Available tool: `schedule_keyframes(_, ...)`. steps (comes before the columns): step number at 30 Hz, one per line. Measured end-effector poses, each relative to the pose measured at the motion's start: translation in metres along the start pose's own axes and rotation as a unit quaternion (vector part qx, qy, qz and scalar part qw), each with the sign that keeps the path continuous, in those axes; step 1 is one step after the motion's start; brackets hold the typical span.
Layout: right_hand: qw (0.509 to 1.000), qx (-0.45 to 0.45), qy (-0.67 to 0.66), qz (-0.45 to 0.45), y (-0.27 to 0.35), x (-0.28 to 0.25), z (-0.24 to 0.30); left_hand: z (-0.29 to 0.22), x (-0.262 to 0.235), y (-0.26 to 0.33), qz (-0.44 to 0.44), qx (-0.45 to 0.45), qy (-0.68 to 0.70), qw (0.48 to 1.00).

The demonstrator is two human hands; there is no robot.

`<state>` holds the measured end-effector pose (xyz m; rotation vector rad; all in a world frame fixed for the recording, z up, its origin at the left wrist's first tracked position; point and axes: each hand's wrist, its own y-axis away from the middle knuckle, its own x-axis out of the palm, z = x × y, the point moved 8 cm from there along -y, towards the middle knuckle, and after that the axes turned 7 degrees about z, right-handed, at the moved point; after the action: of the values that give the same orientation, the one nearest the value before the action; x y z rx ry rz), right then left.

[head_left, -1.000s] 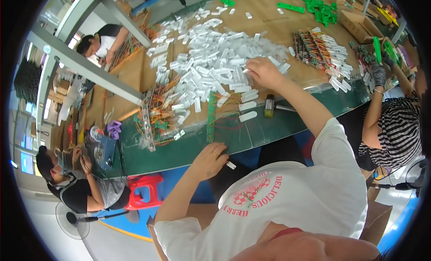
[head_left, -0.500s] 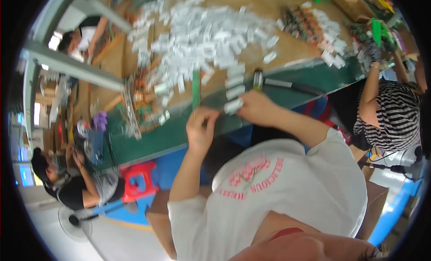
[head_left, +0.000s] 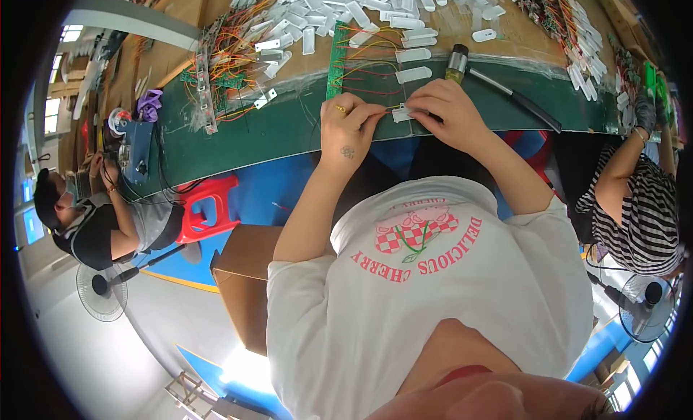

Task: Assembling electronic light components by snapping plastic covers onto wire harnesses using a rubber mallet.

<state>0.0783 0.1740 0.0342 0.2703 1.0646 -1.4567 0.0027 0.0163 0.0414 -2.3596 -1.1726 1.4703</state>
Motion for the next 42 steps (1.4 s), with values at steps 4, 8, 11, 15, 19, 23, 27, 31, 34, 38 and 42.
schedule_keyframes(4,0.999,-0.034,0.022,0.020,0.003,0.008,0.005,0.000,0.000,0.007,0.021,0.021,-0.014,0.999)
schedule_keyframes(8,0.997,-0.049,0.055,0.030,0.002,0.009,0.012,-0.005,-0.002,0.009,0.036,0.040,-0.060,0.997)
schedule_keyframes(11,0.994,-0.059,0.089,0.032,0.002,0.010,0.015,-0.021,-0.009,0.000,0.033,0.036,-0.086,0.995)
schedule_keyframes(15,0.991,-0.050,0.115,0.056,0.000,0.012,0.017,-0.020,-0.003,-0.010,0.077,-0.010,-0.112,0.991)
schedule_keyframes(19,0.992,-0.058,0.097,0.054,0.000,0.014,0.015,-0.002,0.010,-0.012,0.127,-0.076,-0.085,0.985)
schedule_keyframes(23,0.994,-0.049,0.080,0.054,0.001,0.012,0.012,0.000,0.014,-0.009,0.126,-0.049,0.064,0.989)
schedule_keyframes(27,0.994,-0.042,0.083,0.059,0.003,0.011,0.010,-0.005,0.018,-0.005,0.103,0.016,0.088,0.991)
schedule_keyframes(31,0.992,-0.041,0.087,0.078,0.003,0.010,0.006,-0.007,0.022,-0.005,0.099,0.018,0.078,0.992)
schedule_keyframes(34,0.991,-0.059,0.074,0.096,0.001,0.005,0.007,-0.008,0.021,-0.005,0.105,0.014,0.080,0.991)
schedule_keyframes(38,0.989,-0.066,0.072,0.110,0.000,0.004,0.004,-0.005,0.019,-0.005,0.122,0.006,0.093,0.988)
schedule_keyframes(42,0.988,-0.059,0.071,0.125,0.001,0.005,0.002,-0.001,0.023,-0.005,0.159,-0.030,0.109,0.981)
